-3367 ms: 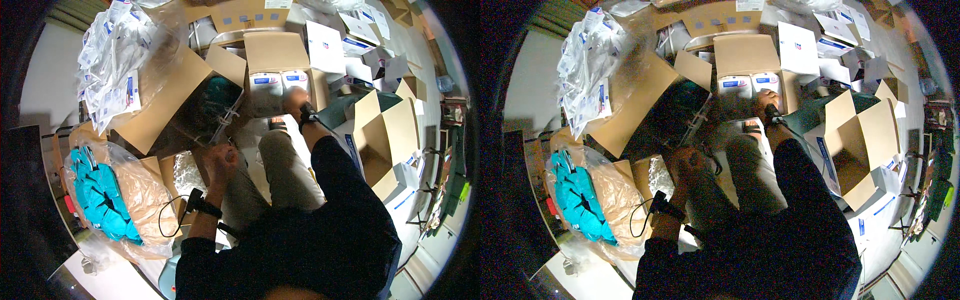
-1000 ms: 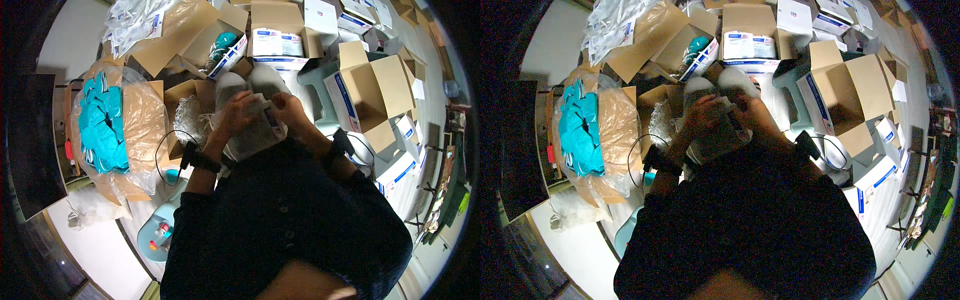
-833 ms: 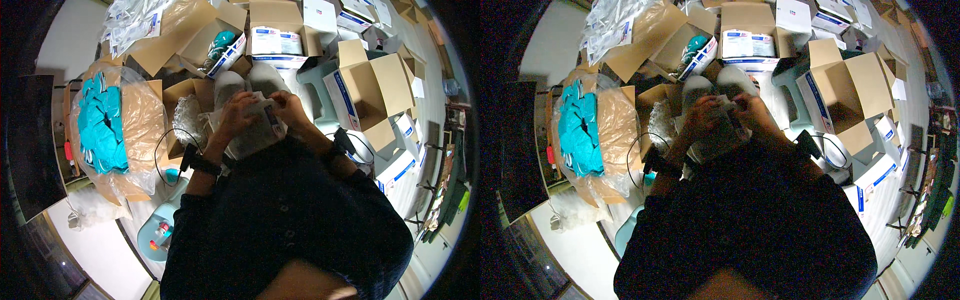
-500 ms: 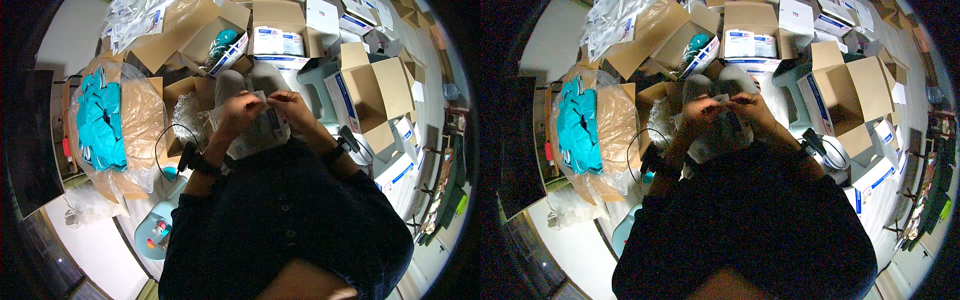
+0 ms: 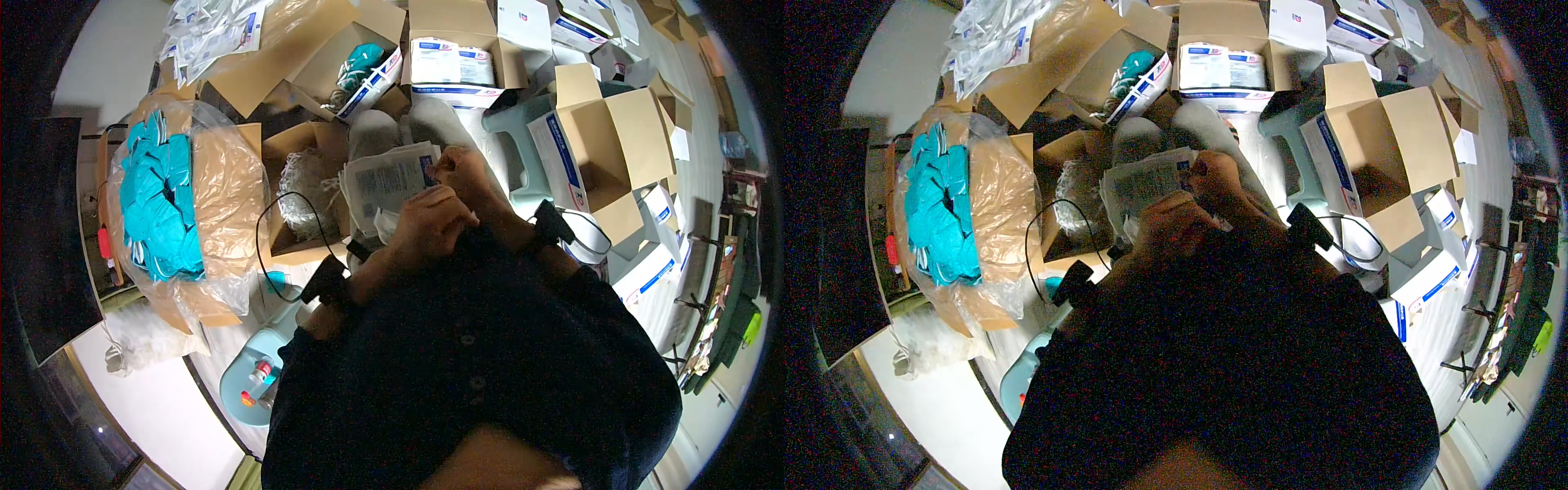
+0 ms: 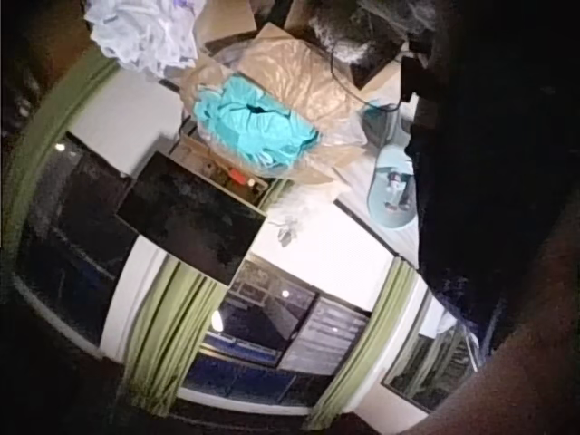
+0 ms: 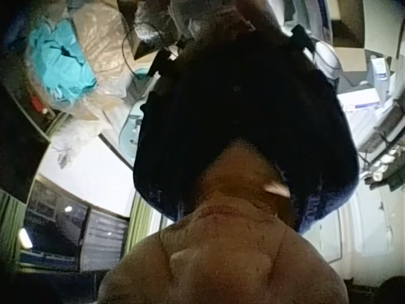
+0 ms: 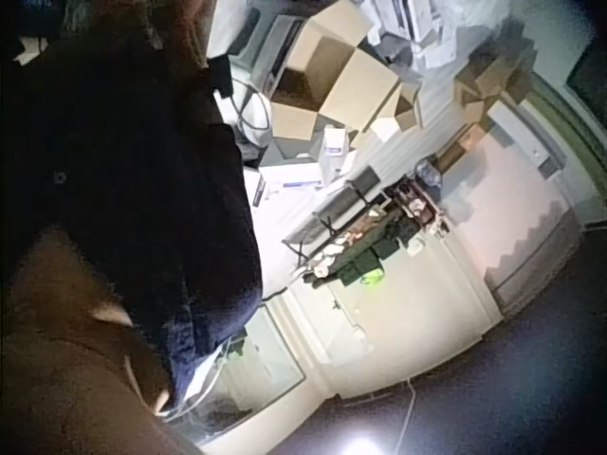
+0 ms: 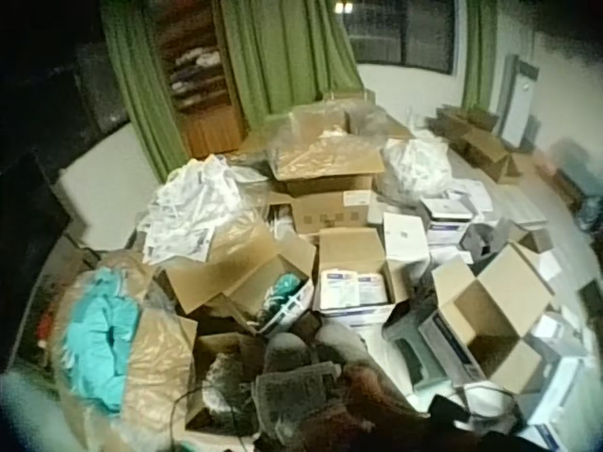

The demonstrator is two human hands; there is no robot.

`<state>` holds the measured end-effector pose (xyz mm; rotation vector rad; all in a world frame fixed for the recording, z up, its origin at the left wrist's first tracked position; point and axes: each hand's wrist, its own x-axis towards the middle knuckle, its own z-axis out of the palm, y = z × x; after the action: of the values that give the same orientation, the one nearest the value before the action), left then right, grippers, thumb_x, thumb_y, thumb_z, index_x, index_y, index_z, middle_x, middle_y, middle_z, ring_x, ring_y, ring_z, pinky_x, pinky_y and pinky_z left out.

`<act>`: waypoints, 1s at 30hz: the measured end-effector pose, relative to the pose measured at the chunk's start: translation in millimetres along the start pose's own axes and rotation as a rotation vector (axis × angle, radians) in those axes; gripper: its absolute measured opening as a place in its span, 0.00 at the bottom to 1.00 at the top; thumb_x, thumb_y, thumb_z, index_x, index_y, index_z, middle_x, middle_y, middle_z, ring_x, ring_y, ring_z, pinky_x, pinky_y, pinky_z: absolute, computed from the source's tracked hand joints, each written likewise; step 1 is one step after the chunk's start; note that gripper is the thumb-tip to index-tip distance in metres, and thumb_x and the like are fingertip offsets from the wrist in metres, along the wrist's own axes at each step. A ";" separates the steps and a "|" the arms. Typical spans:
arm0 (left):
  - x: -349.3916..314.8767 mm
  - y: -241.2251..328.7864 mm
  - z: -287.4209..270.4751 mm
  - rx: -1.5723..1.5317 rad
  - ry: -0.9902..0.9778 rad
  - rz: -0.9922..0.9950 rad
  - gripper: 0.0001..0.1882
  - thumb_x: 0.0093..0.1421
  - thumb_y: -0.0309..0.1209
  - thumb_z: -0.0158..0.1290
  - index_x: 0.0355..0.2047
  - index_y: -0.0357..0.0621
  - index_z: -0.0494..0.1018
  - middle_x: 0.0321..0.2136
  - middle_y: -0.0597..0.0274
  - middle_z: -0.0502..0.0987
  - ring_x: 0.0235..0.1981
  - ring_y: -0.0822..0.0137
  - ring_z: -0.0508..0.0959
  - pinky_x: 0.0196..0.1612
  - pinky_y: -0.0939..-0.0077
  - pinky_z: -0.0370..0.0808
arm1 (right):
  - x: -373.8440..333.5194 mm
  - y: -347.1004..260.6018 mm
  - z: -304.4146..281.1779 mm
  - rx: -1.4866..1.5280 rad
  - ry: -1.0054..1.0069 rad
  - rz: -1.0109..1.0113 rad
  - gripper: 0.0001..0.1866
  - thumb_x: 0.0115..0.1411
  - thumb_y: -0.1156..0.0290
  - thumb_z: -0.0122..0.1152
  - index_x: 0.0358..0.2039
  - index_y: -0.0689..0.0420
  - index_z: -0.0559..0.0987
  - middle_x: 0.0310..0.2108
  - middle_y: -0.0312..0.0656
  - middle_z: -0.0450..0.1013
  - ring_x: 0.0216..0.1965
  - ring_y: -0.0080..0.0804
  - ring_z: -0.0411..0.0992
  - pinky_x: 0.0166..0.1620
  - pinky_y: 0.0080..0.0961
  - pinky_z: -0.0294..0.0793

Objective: Sorting medical face masks and placing them into white product boxes.

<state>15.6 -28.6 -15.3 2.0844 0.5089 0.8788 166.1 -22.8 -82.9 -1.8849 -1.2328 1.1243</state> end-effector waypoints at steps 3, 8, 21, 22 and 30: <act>3.0 21.1 -17.4 -0.328 -0.103 -0.056 0.04 0.53 0.25 0.60 0.27 0.44 0.75 0.24 0.64 0.74 0.27 0.66 0.75 0.33 0.70 0.73 | 0.9 4.6 6.6 -0.225 0.073 -0.088 0.11 0.54 0.70 0.66 0.24 0.64 0.76 0.23 0.48 0.75 0.26 0.32 0.73 0.31 0.32 0.72; 12.7 48.6 -66.0 -0.744 -0.364 -0.123 0.07 0.59 0.31 0.58 0.27 0.44 0.74 0.24 0.66 0.74 0.28 0.70 0.75 0.33 0.75 0.70 | 3.4 -0.7 -0.7 -0.363 0.145 0.010 0.11 0.54 0.66 0.66 0.26 0.61 0.76 0.25 0.52 0.75 0.29 0.47 0.74 0.34 0.38 0.73; 18.9 -140.5 -18.8 0.318 -0.085 -0.420 0.11 0.50 0.35 0.62 0.27 0.43 0.73 0.25 0.51 0.74 0.33 0.49 0.76 0.39 0.57 0.71 | 26.9 22.6 3.7 -0.071 0.022 -0.008 0.11 0.58 0.68 0.63 0.36 0.62 0.75 0.34 0.44 0.74 0.37 0.30 0.72 0.41 0.27 0.72; 15.9 -143.9 -15.9 0.351 -0.081 -0.379 0.11 0.50 0.35 0.62 0.27 0.44 0.74 0.26 0.51 0.75 0.34 0.48 0.76 0.39 0.56 0.71 | 29.2 28.8 6.1 -0.020 0.031 0.010 0.11 0.58 0.69 0.63 0.37 0.62 0.75 0.34 0.43 0.74 0.37 0.26 0.71 0.41 0.25 0.72; 3.7 -139.5 -26.0 0.404 -0.103 -0.382 0.10 0.47 0.34 0.63 0.26 0.43 0.76 0.28 0.52 0.76 0.34 0.49 0.77 0.37 0.57 0.72 | 27.0 56.0 17.3 0.308 0.044 -0.047 0.10 0.57 0.79 0.61 0.41 0.60 0.75 0.36 0.36 0.75 0.37 0.22 0.73 0.42 0.20 0.73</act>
<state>-8.4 70.8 -113.9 2.2633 1.0567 0.4688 178.8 -18.1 -145.9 -1.6326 -1.0099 1.1670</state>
